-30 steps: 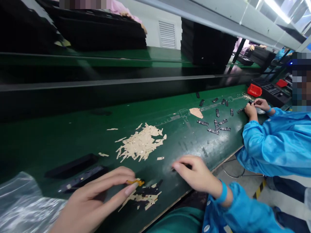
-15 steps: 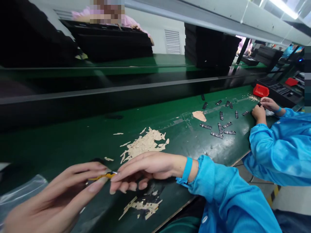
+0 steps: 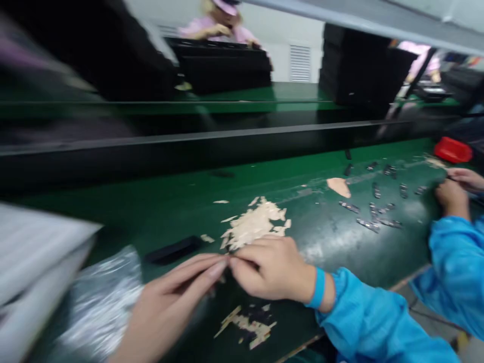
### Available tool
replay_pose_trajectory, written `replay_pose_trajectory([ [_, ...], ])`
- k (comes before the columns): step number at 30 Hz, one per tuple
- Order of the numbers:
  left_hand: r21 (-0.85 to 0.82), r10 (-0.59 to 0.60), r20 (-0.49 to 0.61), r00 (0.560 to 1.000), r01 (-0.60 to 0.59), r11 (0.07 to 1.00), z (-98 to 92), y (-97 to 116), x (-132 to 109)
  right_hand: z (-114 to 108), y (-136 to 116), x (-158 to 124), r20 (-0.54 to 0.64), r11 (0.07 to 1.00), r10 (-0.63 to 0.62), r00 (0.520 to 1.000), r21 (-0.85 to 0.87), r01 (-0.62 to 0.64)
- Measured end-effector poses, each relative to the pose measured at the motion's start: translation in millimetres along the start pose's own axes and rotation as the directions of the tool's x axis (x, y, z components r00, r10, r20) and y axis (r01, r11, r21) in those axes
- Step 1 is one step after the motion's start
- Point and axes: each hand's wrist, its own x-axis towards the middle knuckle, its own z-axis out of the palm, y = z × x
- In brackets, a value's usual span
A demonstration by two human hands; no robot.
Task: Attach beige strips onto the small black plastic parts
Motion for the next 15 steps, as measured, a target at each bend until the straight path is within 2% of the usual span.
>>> replay_pose_trajectory([
  [4,-0.154,-0.102,0.092,0.991,0.115,0.981,2.9,5.9,-1.1,4.4,1.3,-6.4,0.027,0.952,-0.168,0.985,-0.254,0.170],
  [10,-0.273,-0.144,0.127,0.981,0.174,0.946,3.2,4.4,-5.4,7.6,2.0,-12.6,0.109,0.850,-0.272,0.956,-0.438,0.292],
  [13,-0.330,-0.178,0.140,0.974,0.216,0.919,4.8,1.8,-6.2,7.0,0.4,-14.9,0.118,0.847,-0.258,0.959,-0.449,0.284],
  [15,-0.346,-0.203,0.126,0.971,0.235,0.908,4.9,0.3,-5.2,5.4,1.7,-14.6,0.105,0.915,-0.190,0.976,-0.341,0.214],
])
